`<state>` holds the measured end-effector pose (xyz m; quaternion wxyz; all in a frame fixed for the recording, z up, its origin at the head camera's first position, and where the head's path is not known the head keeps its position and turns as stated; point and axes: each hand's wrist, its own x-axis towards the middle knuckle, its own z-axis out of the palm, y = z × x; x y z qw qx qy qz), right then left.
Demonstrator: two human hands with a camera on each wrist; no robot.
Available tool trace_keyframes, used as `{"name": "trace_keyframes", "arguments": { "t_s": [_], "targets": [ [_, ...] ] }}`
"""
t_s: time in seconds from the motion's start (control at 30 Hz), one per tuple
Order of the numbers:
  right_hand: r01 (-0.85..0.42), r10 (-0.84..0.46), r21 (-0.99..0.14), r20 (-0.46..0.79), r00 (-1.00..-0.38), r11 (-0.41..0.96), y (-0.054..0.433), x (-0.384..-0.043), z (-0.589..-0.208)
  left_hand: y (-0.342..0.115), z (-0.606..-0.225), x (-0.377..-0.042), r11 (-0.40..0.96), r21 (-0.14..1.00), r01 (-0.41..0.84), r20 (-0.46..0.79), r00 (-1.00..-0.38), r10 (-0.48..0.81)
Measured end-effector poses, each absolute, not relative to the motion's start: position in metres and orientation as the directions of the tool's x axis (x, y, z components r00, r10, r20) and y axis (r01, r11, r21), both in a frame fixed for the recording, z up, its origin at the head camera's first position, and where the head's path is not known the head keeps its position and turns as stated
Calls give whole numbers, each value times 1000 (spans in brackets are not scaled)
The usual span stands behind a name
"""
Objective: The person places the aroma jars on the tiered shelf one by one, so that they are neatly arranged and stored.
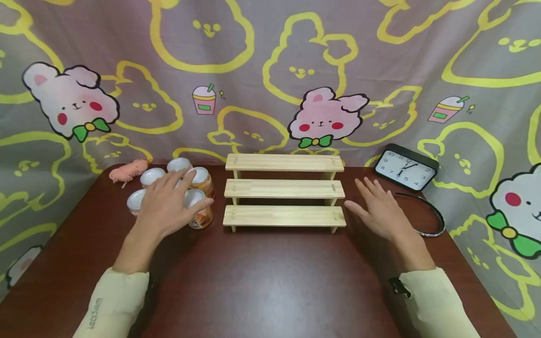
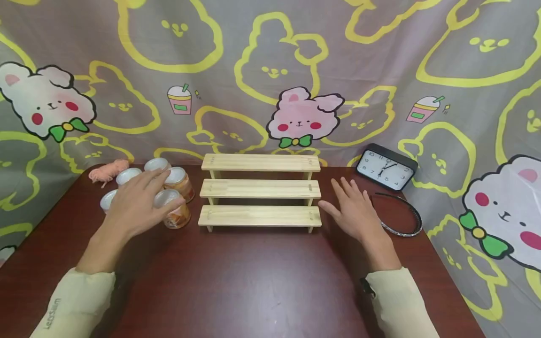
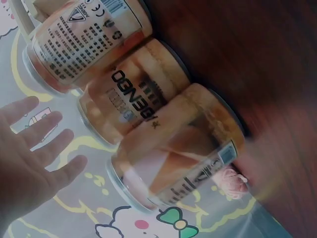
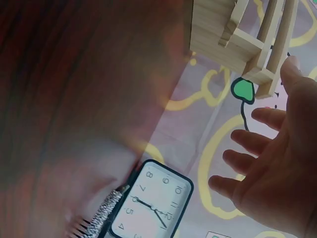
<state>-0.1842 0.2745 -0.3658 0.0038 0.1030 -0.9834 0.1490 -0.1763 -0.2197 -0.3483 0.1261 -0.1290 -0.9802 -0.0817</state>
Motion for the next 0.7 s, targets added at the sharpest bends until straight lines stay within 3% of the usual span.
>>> {"name": "trace_keyframes", "arguments": {
  "t_s": [0.33, 0.7],
  "targets": [
    [-213, -223, -442, 29, -974, 872, 275, -181, -373, -232, -356, -172, 906, 130, 404, 412, -853, 321],
    [-169, -185, -581, 31, -982, 796, 280, -177, -383, -237, -359, -174, 884, 142, 446, 380, -849, 368]
  ]
}}
